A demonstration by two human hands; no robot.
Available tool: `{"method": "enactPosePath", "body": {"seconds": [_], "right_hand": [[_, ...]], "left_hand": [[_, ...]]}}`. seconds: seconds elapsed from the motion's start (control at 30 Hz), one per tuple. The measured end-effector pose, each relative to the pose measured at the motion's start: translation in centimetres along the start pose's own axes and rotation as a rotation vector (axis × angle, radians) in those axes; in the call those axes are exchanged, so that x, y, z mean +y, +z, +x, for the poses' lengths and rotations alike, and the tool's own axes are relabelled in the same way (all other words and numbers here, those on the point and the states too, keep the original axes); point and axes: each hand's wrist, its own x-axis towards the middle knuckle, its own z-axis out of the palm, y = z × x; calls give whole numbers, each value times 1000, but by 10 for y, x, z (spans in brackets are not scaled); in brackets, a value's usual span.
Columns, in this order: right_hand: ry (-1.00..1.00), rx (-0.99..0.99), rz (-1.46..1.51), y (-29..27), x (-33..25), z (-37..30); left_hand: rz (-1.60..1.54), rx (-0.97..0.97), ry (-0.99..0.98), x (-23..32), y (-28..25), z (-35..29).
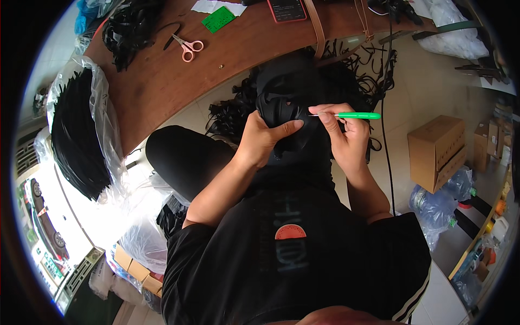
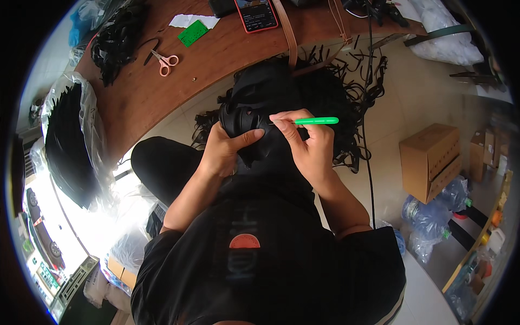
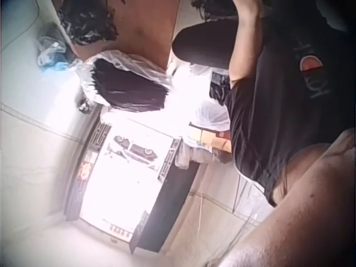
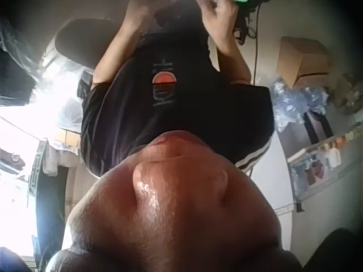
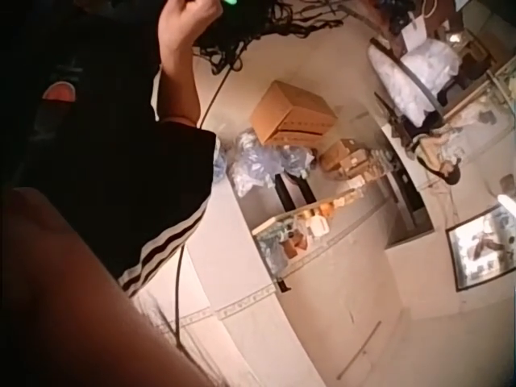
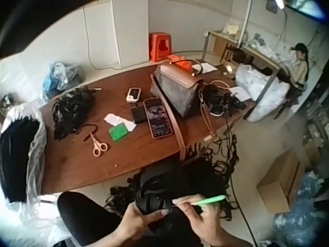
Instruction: Assembling black hair-like plastic components into a base using a hook tool.
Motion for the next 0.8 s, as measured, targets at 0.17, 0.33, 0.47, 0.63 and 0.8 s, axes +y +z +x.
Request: {"method": "enactPosePath", "body": {"seconds": [0.17,0.33,0.47,0.63,0.8], "right_hand": [[-16,14,-8,1,1,0],[-47,32,-61,2,2,0],[-333,40,-283,8,11,0],[-311,370,-309,-6,38,17],[-96,972,-465,-143,99,71]], "left_hand": [[8,9,5,1,2,1],[0,11,8,1,5,1],[44,8,58,-4,2,3],[96,-7,-10,12,-5,-5],[418,-159,-221,10,-60,-8]]}}
